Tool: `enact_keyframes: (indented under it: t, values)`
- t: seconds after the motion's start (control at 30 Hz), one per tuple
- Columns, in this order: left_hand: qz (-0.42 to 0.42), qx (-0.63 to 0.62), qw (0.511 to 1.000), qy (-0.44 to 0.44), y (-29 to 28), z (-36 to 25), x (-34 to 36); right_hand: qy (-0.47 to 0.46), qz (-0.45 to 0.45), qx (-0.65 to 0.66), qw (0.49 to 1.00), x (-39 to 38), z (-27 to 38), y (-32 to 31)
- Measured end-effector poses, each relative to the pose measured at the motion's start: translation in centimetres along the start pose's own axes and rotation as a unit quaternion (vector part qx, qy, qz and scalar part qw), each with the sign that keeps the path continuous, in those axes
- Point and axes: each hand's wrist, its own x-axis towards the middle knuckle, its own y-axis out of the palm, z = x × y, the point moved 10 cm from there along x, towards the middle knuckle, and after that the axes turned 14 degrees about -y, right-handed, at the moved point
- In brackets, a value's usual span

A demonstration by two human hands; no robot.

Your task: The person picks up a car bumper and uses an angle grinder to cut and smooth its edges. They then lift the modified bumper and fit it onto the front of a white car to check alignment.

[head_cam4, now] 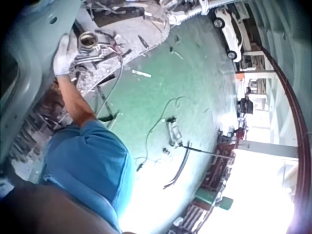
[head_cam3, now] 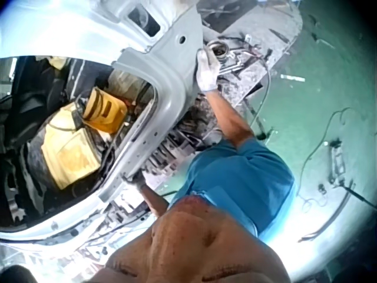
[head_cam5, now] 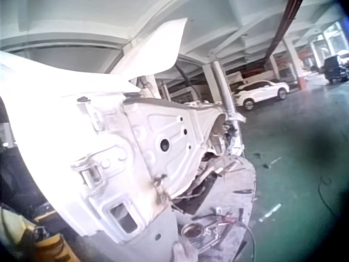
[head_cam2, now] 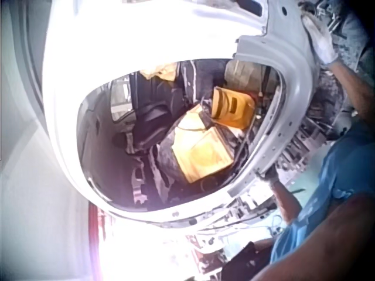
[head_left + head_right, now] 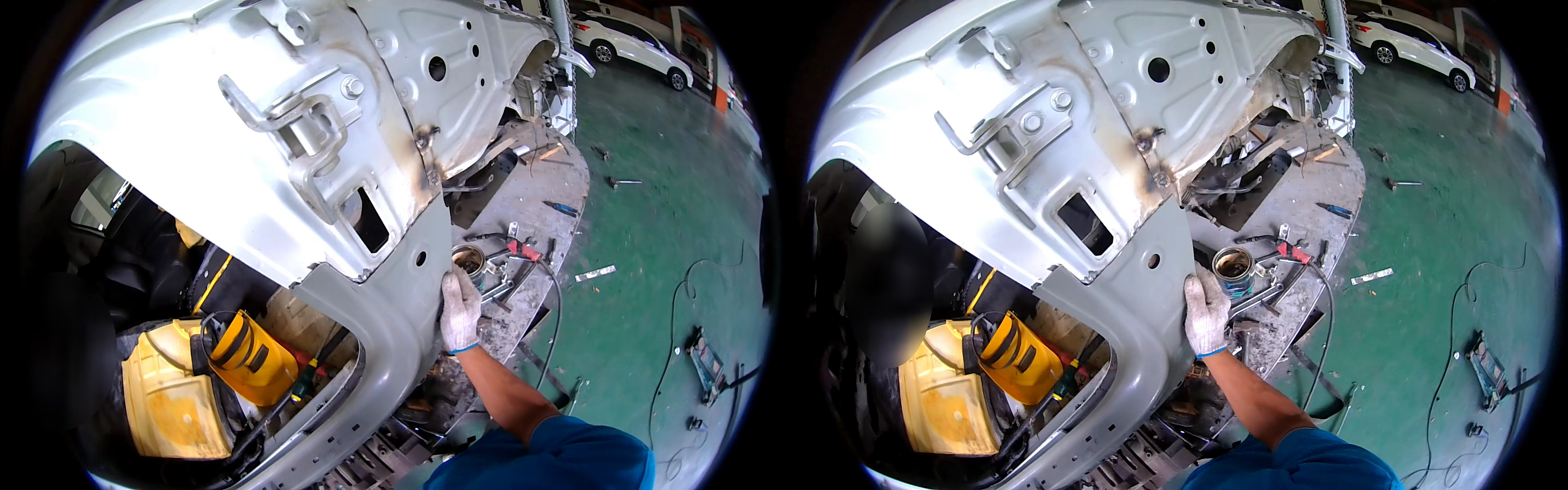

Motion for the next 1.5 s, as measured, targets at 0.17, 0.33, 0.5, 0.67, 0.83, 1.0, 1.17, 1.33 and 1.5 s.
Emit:
enact_keyframes:
  t: [0.17,0.33,0.5,0.67,0.83,1.0,1.17,1.33,1.5]
  values:
    - [-0.004,0.027,1.000,-0.007,2.6,0.8,0.4,-0.034,0.001,-0.026,0.999,0.1,0.0,-0.4]
    - [-0.016,0.019,0.999,-0.030,-1.7,0.3,3.4,-0.020,0.018,-0.016,1.000,0.4,0.4,-0.1]
    - [0.000,0.095,0.995,0.013,-0.7,-0.2,3.1,-0.044,0.006,-0.038,0.998,0.9,2.0,-0.5]
    - [0.011,0.110,0.994,0.017,1.4,-0.3,1.1,-0.051,0.004,-0.015,0.999,0.9,2.0,-0.5]
    - [0.014,0.119,0.992,0.032,3.7,-1.4,-1.3,-0.038,-0.009,0.009,0.999,1.0,2.7,-0.1]
    - [-0.027,0.132,0.990,0.044,1.6,-2.2,0.1,-0.047,-0.009,-0.010,0.999,1.3,3.2,0.0]
    - [0.011,0.284,0.954,0.097,7.1,-0.5,-3.7,-0.050,-0.008,-0.011,0.999,1.3,2.4,-0.2]
    - [0.046,0.303,0.943,0.131,6.6,-1.3,-3.2,-0.052,-0.007,-0.023,0.998,1.4,2.5,0.1]
    - [-0.004,0.098,0.995,0.000,1.7,-1.9,1.0,-0.096,0.026,-0.114,0.989,1.5,4.7,1.0]
